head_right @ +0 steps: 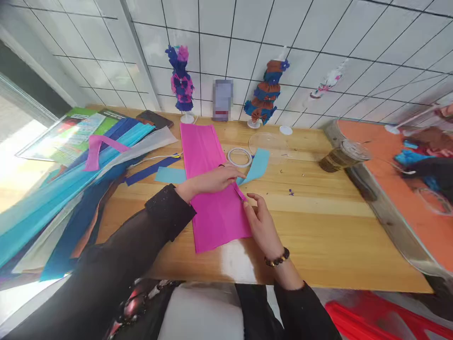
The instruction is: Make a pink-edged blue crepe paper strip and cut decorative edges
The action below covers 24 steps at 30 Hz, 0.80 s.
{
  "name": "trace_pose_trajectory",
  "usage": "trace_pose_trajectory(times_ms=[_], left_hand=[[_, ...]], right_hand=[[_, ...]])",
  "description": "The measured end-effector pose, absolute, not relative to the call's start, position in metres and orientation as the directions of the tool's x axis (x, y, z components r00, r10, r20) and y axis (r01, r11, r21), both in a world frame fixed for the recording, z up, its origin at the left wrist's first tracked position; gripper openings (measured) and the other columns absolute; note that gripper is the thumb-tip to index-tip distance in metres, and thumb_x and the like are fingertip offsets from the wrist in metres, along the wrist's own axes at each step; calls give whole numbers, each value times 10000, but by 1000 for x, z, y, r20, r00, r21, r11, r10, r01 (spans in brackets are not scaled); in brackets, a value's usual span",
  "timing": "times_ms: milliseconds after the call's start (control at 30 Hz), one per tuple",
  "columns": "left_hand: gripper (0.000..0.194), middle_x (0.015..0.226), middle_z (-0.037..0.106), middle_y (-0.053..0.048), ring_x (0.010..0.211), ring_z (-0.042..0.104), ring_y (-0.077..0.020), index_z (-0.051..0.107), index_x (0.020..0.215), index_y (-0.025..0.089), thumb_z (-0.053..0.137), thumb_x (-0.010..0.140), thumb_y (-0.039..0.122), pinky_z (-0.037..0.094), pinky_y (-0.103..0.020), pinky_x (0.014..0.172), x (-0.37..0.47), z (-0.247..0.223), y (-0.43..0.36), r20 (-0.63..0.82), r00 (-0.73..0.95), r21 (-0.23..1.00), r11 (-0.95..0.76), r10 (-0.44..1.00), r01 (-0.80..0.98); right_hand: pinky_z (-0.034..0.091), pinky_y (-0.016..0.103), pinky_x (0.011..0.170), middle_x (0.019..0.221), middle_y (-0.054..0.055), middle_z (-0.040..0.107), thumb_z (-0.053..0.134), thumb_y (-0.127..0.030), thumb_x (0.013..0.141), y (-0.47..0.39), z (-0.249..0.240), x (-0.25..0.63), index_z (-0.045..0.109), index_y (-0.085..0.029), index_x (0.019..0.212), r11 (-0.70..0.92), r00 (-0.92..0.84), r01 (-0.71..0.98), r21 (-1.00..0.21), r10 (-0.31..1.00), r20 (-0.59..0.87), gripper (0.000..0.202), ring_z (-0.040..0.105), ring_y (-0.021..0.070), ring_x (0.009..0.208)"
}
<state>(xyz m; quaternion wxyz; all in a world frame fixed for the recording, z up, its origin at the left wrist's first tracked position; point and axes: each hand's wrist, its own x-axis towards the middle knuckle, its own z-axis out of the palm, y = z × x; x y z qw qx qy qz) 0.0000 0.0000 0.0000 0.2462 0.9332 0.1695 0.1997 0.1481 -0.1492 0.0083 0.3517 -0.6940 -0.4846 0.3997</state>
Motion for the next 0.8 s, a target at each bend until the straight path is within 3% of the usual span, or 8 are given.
trace_pose_trajectory(times_ms=[367, 600, 800], left_hand=[[370, 1140, 581, -23, 1061, 472, -136, 502, 1167, 203, 303, 867, 115, 313, -265, 920, 0, 3, -1, 258, 862, 515, -817, 436, 260], [375, 1117, 589, -31, 1042, 483, -138, 505, 1170, 194, 304, 864, 112, 322, -261, 912, 0, 1, 0, 272, 858, 521, -816, 437, 250], [387, 1109, 593, -28, 1020, 486, -137, 518, 1156, 199, 280, 869, 97, 326, -268, 906, -2, -3, 8, 291, 852, 504, -826, 436, 251]], right_hand=[[318, 233, 441, 609, -30, 506, 453, -498, 792, -149, 9, 146, 440, -226, 1107, -284, 225, 371, -884, 951, -211, 416, 407, 122, 497], [260, 212, 437, 542, -64, 402, 453, -485, 804, -150, 6, 146, 455, -217, 1078, -263, 239, 377, -888, 954, -181, 383, 327, 99, 475], [270, 209, 428, 542, -61, 411, 456, -483, 795, -151, 7, 144, 458, -211, 1077, -262, 242, 376, -889, 954, -179, 392, 334, 99, 470]])
